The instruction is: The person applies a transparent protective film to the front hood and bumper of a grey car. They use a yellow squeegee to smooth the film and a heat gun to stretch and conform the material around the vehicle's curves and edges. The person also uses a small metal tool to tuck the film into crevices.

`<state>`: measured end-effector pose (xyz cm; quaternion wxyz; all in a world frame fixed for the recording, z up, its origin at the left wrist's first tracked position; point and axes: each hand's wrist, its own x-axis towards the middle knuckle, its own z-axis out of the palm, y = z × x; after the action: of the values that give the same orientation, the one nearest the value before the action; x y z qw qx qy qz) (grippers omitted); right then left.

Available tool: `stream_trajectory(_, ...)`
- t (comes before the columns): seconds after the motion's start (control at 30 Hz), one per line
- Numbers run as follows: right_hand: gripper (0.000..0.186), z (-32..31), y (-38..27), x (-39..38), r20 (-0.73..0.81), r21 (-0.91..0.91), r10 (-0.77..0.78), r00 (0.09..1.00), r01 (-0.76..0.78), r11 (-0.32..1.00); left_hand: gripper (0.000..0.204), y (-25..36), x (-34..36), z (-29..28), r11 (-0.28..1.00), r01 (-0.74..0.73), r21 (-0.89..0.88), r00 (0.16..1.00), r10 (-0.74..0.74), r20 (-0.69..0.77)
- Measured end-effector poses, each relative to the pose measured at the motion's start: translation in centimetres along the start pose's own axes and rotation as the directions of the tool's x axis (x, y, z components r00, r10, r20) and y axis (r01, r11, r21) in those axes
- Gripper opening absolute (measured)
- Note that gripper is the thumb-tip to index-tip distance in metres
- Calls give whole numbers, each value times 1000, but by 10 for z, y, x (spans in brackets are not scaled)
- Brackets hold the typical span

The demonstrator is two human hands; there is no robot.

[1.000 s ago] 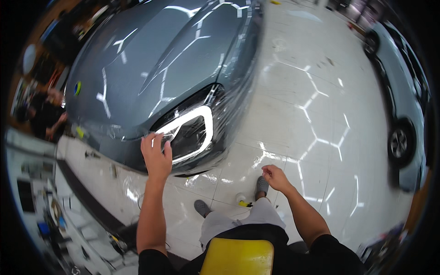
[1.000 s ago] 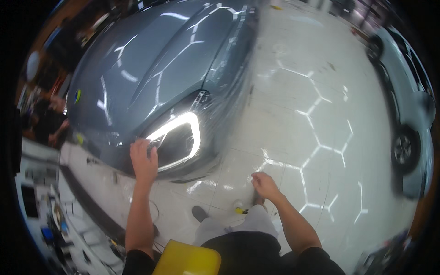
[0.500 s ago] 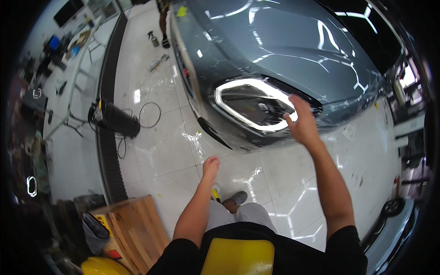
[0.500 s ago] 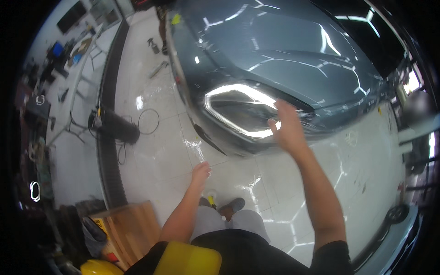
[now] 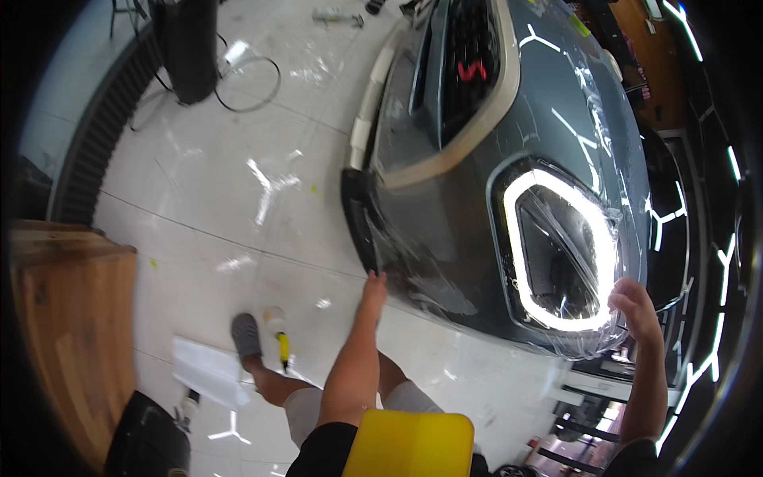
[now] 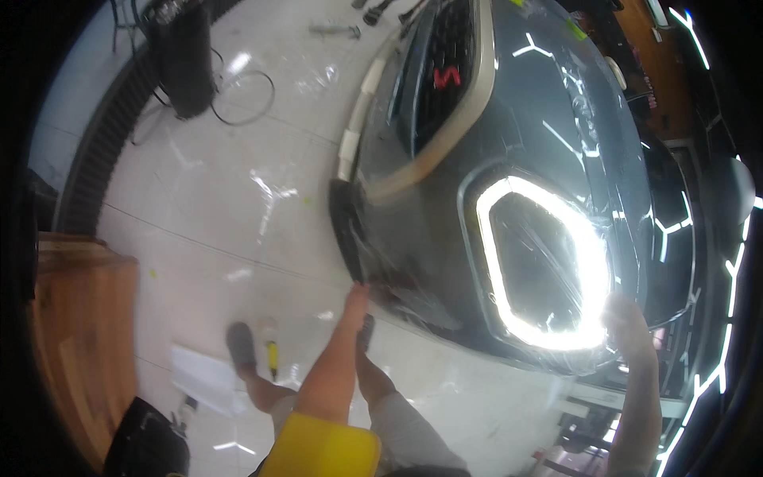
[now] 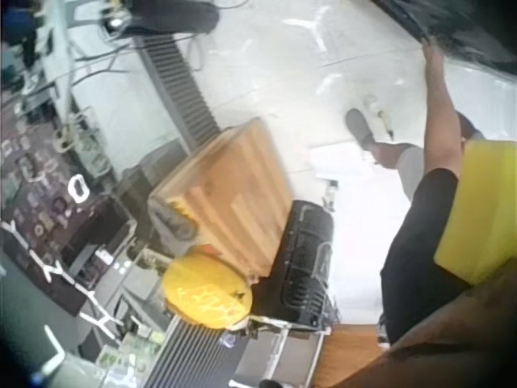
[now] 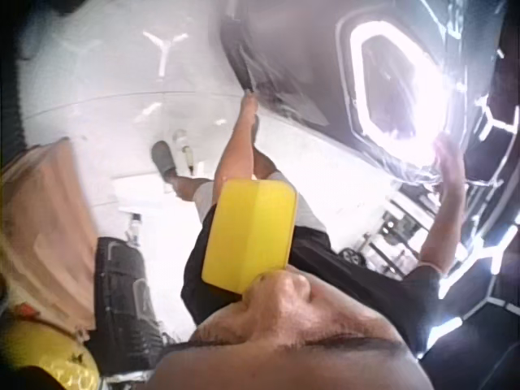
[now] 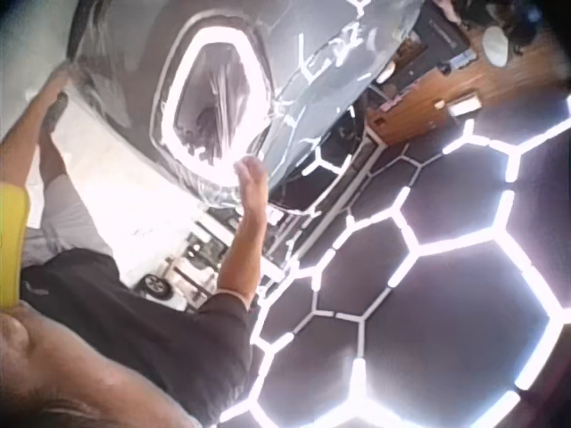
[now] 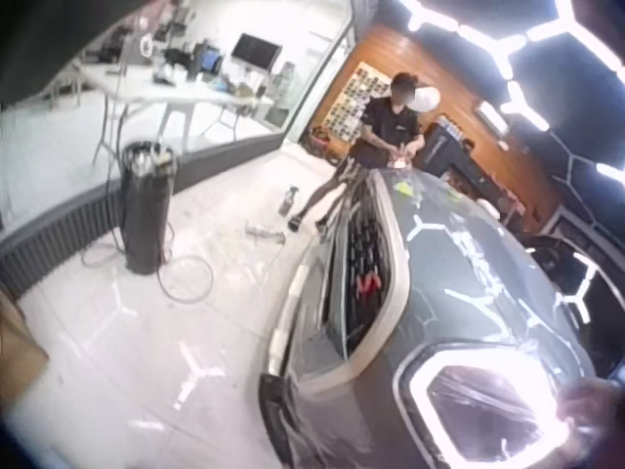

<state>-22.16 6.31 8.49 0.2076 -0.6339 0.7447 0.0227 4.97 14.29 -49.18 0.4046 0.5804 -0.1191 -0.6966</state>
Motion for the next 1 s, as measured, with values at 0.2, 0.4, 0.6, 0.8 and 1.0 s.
stream_trajectory(0.2,15,-20,-36,-1,329,-188,117,937,-57,980,45,-7,14,2,871,126,-476,989,-74,127)
stream_trajectory(0.4,25,-16,-77,-2,278,97,-5,961,-23,995,22,-32,51,-6,787,-148,-598,981,196,14)
stream_trajectory(0.6,39,-5,-87,-5,413,-67,64,908,-40,997,6,-4,29,-9,644,234,-728,890,159,427)
stream_trajectory(0.8,29,6,-94,-1,328,-54,75,942,-60,997,7,-2,11,4,484,234,-843,943,97,317)
stream_trajectory(1.0,23,1,-78,21,499,119,-97,861,43,992,27,2,8,13,640,194,-744,955,51,292)
